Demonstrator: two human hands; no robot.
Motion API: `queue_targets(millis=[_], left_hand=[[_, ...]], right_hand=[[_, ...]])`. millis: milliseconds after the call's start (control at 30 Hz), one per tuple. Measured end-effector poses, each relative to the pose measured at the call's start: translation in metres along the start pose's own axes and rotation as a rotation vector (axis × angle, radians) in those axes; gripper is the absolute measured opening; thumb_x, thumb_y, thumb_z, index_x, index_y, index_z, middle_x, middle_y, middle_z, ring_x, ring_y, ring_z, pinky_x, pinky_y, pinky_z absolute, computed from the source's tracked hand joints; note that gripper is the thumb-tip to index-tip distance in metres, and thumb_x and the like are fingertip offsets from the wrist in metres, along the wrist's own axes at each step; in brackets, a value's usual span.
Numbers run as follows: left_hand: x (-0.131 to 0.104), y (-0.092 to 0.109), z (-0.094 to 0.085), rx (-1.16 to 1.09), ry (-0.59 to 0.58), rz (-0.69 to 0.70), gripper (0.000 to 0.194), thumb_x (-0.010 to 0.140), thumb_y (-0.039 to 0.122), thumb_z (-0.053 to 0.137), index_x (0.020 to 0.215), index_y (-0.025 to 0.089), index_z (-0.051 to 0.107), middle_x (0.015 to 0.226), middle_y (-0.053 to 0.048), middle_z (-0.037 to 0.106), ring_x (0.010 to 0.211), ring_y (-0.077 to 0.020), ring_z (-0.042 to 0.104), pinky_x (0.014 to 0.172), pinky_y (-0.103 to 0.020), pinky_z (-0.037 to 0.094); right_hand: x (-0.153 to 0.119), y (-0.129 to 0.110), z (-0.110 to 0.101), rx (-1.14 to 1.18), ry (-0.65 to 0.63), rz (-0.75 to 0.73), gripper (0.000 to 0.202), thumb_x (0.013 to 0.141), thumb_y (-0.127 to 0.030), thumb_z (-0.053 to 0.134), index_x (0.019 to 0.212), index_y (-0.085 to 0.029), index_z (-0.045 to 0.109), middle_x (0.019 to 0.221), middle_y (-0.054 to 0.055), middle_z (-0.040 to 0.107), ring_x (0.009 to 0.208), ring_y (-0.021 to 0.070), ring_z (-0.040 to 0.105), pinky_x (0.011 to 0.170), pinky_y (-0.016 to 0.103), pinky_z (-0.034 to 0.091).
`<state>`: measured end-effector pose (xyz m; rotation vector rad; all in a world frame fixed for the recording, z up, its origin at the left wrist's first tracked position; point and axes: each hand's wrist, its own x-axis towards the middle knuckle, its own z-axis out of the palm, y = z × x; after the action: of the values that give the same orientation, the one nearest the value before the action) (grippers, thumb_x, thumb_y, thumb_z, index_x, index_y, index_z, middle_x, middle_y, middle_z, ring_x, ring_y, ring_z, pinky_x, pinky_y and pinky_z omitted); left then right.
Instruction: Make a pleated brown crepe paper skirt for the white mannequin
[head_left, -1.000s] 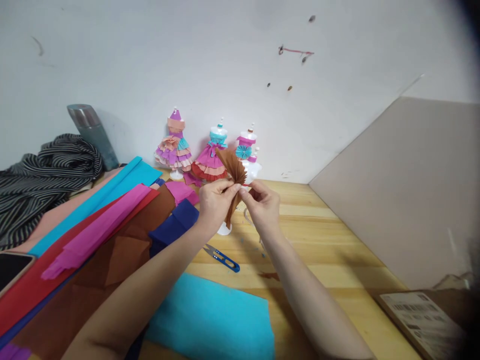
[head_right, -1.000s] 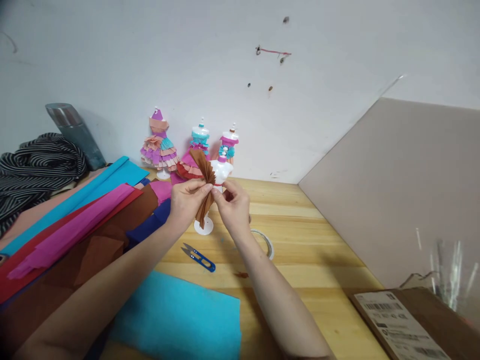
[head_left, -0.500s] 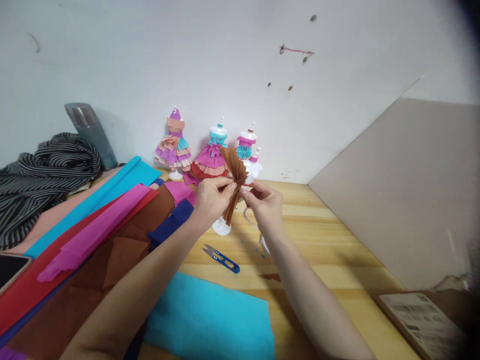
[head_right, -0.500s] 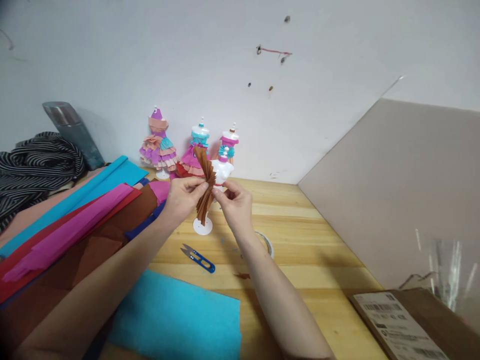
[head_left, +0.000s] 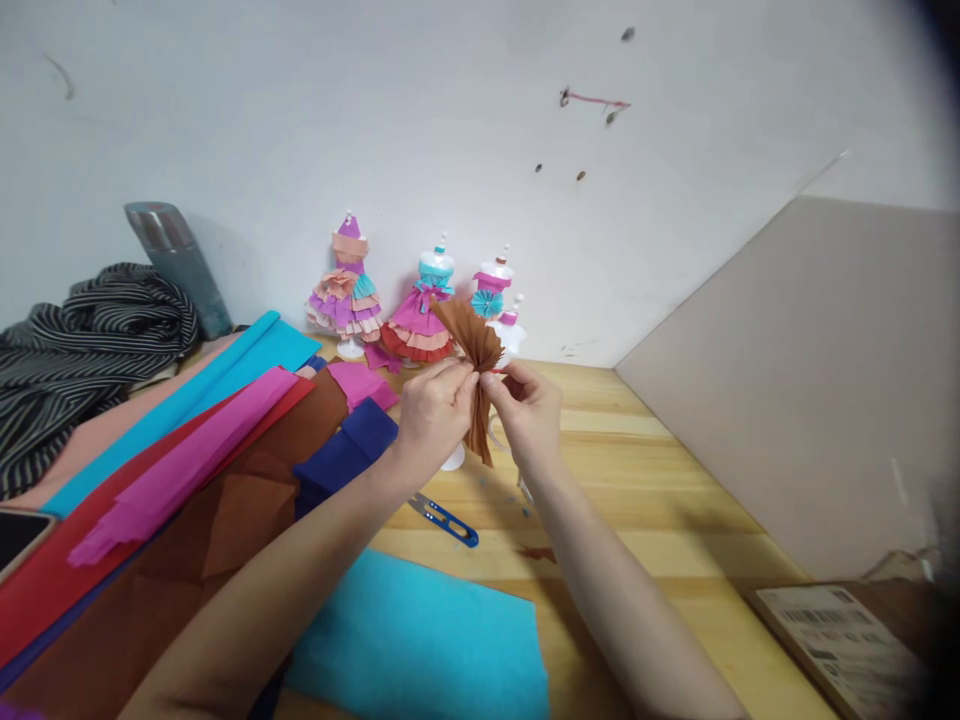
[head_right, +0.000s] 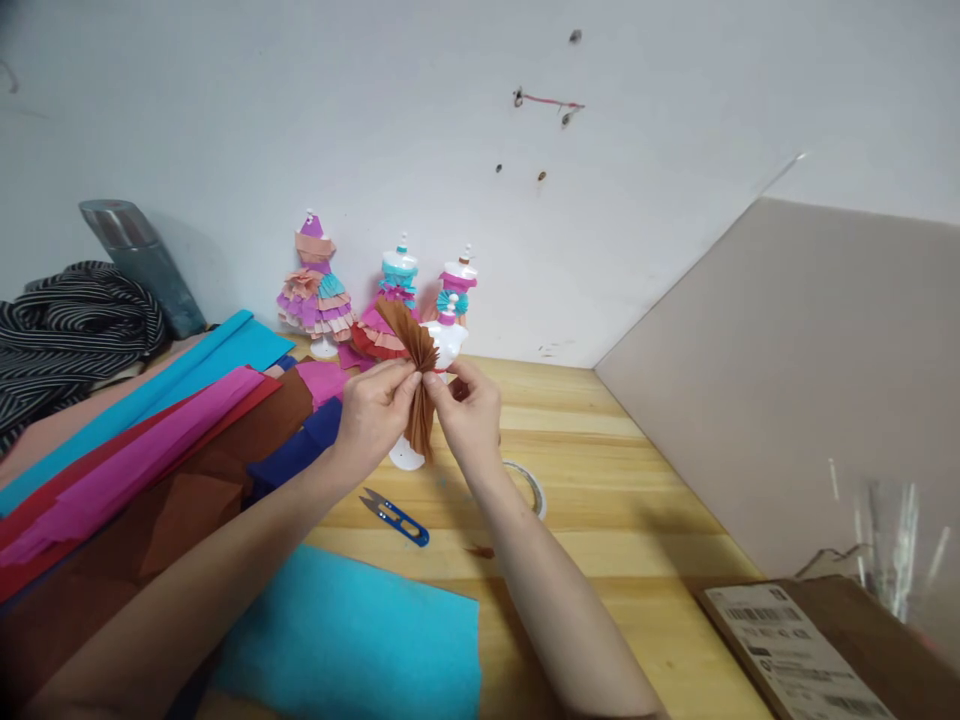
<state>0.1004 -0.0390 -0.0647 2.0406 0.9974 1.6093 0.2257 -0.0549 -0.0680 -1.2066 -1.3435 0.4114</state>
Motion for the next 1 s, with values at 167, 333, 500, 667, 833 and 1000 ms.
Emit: queue_targets(millis=[167, 333, 500, 667, 833, 1000], left_hand=[[0.000, 0.003, -0.002, 0.014, -0.049, -0.007, 0.027, 0.089, 0.019, 0.048, 0.063, 0.019, 0.058, 0.070, -0.004, 0.063, 0.069, -0.0162, 0.059, 0.068, -0.027, 0.044], [0.004, 0.001, -0.002, -0.067, -0.095, -0.046, 0.021, 0.084, 0.013, 0.049, 0.071, 0.019, 0.064, 0.080, -0.004, 0.068, 0.078, -0.0165, 0.063, 0.074, -0.026, 0.047], [0.008, -0.004, -0.003, -0.214, -0.123, -0.137, 0.019, 0.083, 0.017, 0.052, 0.074, 0.017, 0.069, 0.075, -0.003, 0.071, 0.073, -0.0160, 0.066, 0.069, -0.025, 0.051], [0.012, -0.008, -0.004, -0.325, -0.088, -0.234, 0.019, 0.081, 0.022, 0.055, 0.074, 0.013, 0.071, 0.071, -0.004, 0.071, 0.065, -0.0149, 0.065, 0.063, -0.024, 0.052], [0.015, -0.011, -0.005, -0.357, -0.064, -0.261, 0.020, 0.080, 0.026, 0.058, 0.071, 0.013, 0.070, 0.067, -0.003, 0.069, 0.062, -0.0143, 0.062, 0.061, -0.025, 0.050], [0.015, -0.011, -0.005, -0.339, -0.055, -0.245, 0.017, 0.080, 0.025, 0.058, 0.075, 0.015, 0.070, 0.071, -0.003, 0.071, 0.065, -0.0147, 0.064, 0.062, -0.025, 0.050]], right_hand=[[-0.003, 0.000, 0.005, -0.109, 0.084, -0.065, 0.018, 0.080, -0.033, 0.060, 0.083, -0.016, 0.066, 0.057, -0.005, 0.045, 0.051, 0.0109, 0.039, 0.050, 0.026, 0.031], [-0.003, 0.003, 0.006, -0.184, 0.144, -0.119, 0.014, 0.080, -0.031, 0.059, 0.073, -0.019, 0.061, 0.056, -0.006, 0.040, 0.052, 0.0111, 0.037, 0.051, 0.026, 0.029], [-0.002, 0.005, 0.005, -0.184, 0.122, -0.144, 0.012, 0.080, -0.029, 0.059, 0.073, -0.019, 0.059, 0.056, -0.007, 0.039, 0.051, 0.0106, 0.037, 0.052, 0.026, 0.029], [0.000, 0.010, 0.002, -0.162, 0.085, -0.139, 0.012, 0.081, -0.030, 0.059, 0.078, -0.018, 0.063, 0.056, -0.007, 0.039, 0.051, 0.0106, 0.037, 0.052, 0.026, 0.029], [0.001, 0.010, 0.001, -0.137, 0.056, -0.125, 0.014, 0.081, -0.030, 0.059, 0.085, -0.018, 0.065, 0.056, -0.007, 0.041, 0.051, 0.0106, 0.037, 0.051, 0.026, 0.030], [0.001, 0.007, 0.002, -0.117, 0.033, -0.125, 0.013, 0.080, -0.030, 0.060, 0.081, -0.018, 0.064, 0.056, -0.007, 0.042, 0.051, 0.0104, 0.037, 0.051, 0.026, 0.030]])
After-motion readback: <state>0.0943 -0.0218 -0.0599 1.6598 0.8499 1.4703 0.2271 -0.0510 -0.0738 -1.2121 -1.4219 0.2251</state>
